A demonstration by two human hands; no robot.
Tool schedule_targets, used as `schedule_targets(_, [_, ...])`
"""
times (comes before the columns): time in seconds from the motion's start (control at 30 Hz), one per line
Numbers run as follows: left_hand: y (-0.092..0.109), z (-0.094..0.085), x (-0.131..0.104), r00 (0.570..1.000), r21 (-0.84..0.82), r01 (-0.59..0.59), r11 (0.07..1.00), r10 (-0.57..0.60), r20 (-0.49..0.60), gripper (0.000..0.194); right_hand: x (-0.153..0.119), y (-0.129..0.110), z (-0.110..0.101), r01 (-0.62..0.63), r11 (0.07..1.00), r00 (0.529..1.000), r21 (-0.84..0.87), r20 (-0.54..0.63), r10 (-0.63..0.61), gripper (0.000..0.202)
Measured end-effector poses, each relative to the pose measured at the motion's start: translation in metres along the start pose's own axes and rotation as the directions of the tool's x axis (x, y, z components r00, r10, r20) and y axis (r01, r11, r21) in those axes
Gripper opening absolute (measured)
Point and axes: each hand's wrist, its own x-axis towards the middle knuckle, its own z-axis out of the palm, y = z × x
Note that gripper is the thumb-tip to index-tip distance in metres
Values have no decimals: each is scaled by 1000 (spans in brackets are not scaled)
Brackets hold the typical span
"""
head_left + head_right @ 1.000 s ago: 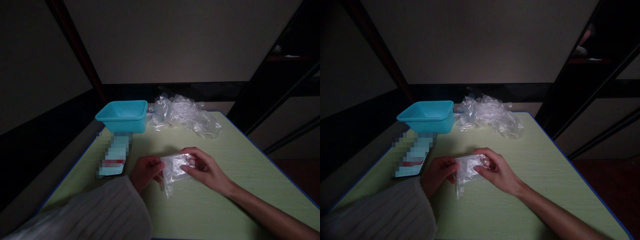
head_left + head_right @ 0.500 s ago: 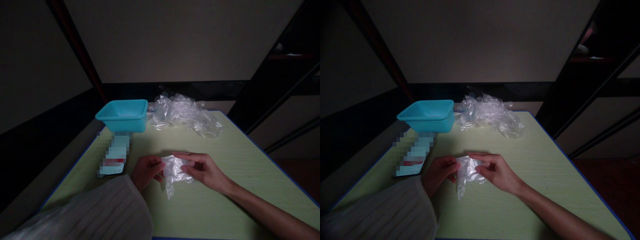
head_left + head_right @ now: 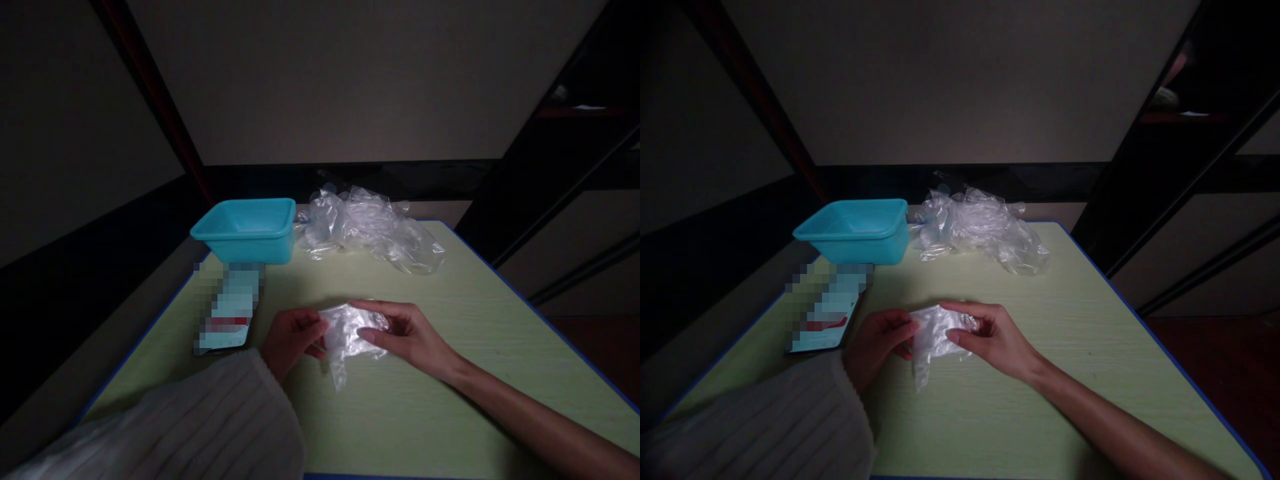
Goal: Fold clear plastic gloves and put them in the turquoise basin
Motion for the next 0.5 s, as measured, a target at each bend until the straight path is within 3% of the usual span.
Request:
schedule_targets(0.17, [2, -2, 0, 999, -18, -26, 999, 27, 28, 34, 2, 2, -2, 0, 999, 998, -37, -56, -2, 26])
schedule_targets(0.33, [-3, -3, -1, 973, -70, -197, 978, 203, 110, 56, 4, 0, -6, 20, 1000, 997, -16, -81, -21, 23])
schedule_targets(0.5, [-8, -6, -3, 945, 140, -283, 949, 251, 211, 28, 4, 0, -8, 49, 998, 998, -31, -25, -49, 19])
